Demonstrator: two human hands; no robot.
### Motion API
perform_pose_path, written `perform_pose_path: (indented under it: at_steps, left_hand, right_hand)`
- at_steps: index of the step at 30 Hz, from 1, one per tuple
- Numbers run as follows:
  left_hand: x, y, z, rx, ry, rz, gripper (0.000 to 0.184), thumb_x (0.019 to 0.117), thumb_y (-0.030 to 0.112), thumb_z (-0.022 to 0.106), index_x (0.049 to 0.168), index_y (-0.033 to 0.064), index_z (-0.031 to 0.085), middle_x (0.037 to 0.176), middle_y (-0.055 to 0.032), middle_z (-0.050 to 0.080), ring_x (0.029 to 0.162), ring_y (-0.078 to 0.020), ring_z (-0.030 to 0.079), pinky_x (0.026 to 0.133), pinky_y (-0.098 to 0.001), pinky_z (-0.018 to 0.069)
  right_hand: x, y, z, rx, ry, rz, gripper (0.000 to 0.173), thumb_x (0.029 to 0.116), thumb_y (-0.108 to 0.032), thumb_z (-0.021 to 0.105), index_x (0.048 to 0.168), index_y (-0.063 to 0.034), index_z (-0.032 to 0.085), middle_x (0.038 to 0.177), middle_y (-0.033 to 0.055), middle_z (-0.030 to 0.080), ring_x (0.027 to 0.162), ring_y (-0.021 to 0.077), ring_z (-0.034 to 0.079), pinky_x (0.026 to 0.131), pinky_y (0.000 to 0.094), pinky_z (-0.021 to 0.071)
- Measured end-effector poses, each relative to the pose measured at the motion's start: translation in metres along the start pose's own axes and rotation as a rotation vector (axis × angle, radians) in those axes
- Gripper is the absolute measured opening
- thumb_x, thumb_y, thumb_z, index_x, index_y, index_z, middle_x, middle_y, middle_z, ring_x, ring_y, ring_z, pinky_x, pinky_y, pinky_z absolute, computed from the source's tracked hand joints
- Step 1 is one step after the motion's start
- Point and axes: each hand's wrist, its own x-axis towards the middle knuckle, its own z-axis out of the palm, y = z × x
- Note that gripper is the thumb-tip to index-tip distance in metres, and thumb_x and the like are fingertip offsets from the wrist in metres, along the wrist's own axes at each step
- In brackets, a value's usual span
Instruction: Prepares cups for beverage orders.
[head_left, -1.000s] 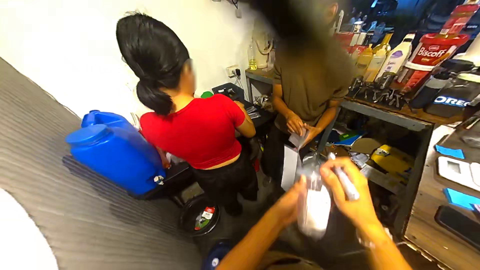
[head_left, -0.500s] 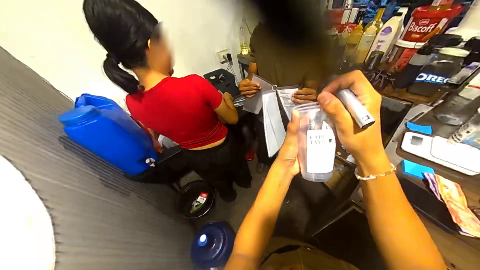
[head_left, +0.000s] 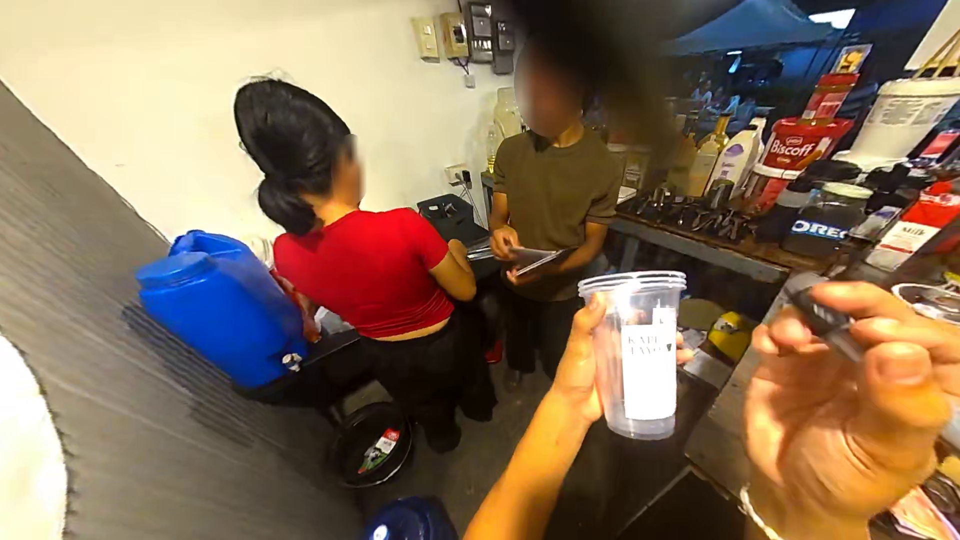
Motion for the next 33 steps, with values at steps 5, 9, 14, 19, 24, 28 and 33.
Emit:
perform_pose_path:
  at_steps: [5, 9, 14, 19, 24, 28, 33]
  left_hand:
    - [-0.011, 0.002, 0.025, 0.114, 0.024, 0.052, 0.060, 0.0829, 0.063, 0.072, 0.124, 0.0205, 0.064, 0.104, -0.0061, 0.073, 0.091, -0.0201, 0.074, 0.079, -0.0402, 0.0629]
    - [-0.016, -0.001, 0.043, 0.110, 0.023, 0.096, 0.048, 0.0893, 0.057, 0.068, 0.121, 0.0216, 0.065, 0.103, -0.0023, 0.073, 0.090, -0.0144, 0.073, 0.076, -0.0342, 0.0631]
    - [-0.021, -0.011, 0.052, 0.139, 0.036, 0.085, 0.047, 0.0916, 0.059, 0.065, 0.121, 0.0219, 0.063, 0.103, -0.0001, 0.072, 0.091, -0.0103, 0.072, 0.077, -0.0299, 0.0619]
    - [-0.026, -0.014, 0.053, 0.137, -0.030, 0.008, 0.051, 0.0918, 0.062, 0.063, 0.124, 0.0220, 0.061, 0.107, -0.0005, 0.071, 0.095, -0.0113, 0.071, 0.080, -0.0312, 0.0615]
    - [-0.028, -0.014, 0.046, 0.109, -0.122, -0.031, 0.054, 0.0921, 0.062, 0.062, 0.124, 0.0188, 0.062, 0.107, -0.0029, 0.071, 0.095, -0.0131, 0.072, 0.080, -0.0322, 0.0612]
    - [-0.031, -0.019, 0.049, 0.122, -0.066, -0.012, 0.047, 0.0935, 0.056, 0.064, 0.122, 0.0191, 0.062, 0.105, -0.0023, 0.071, 0.094, -0.0123, 0.072, 0.079, -0.0314, 0.0614]
    - [-0.035, -0.023, 0.064, 0.220, 0.031, 0.052, 0.039, 0.0966, 0.052, 0.062, 0.120, 0.0210, 0.063, 0.103, 0.0000, 0.071, 0.093, -0.0093, 0.071, 0.079, -0.0292, 0.0614]
  right_hand:
    - [0.000, -0.014, 0.010, -0.025, -0.107, 0.030, 0.016, 0.0873, -0.013, 0.079, 0.098, -0.0178, 0.067, 0.102, -0.0006, 0.066, 0.080, 0.0105, 0.066, 0.064, 0.0230, 0.0594]
    - [0.001, -0.020, 0.018, -0.113, -0.169, -0.016, 0.018, 0.0839, -0.008, 0.077, 0.092, -0.0172, 0.063, 0.089, -0.0026, 0.065, 0.073, 0.0098, 0.066, 0.058, 0.0231, 0.0587]
    - [0.001, -0.019, 0.023, -0.065, -0.174, -0.052, 0.021, 0.0828, -0.002, 0.071, 0.082, -0.0169, 0.056, 0.072, -0.0055, 0.057, 0.062, 0.0063, 0.059, 0.058, 0.0218, 0.0556]
    - [-0.001, -0.019, 0.023, -0.020, -0.104, -0.038, 0.019, 0.0871, 0.000, 0.063, 0.081, -0.0155, 0.053, 0.069, -0.0036, 0.054, 0.060, 0.0077, 0.057, 0.056, 0.0223, 0.0540]
    - [-0.007, -0.019, 0.021, 0.009, -0.066, -0.049, 0.019, 0.0884, 0.000, 0.060, 0.081, -0.0140, 0.051, 0.069, -0.0017, 0.054, 0.057, 0.0082, 0.057, 0.053, 0.0220, 0.0536]
    - [-0.008, -0.022, 0.018, -0.043, -0.097, -0.070, 0.019, 0.0881, 0.000, 0.060, 0.081, -0.0151, 0.051, 0.070, -0.0033, 0.053, 0.060, 0.0070, 0.057, 0.054, 0.0210, 0.0531]
    - [-0.011, -0.026, 0.014, -0.146, -0.170, -0.161, 0.019, 0.0870, -0.003, 0.066, 0.081, -0.0157, 0.054, 0.073, -0.0052, 0.055, 0.065, 0.0049, 0.057, 0.057, 0.0195, 0.0519]
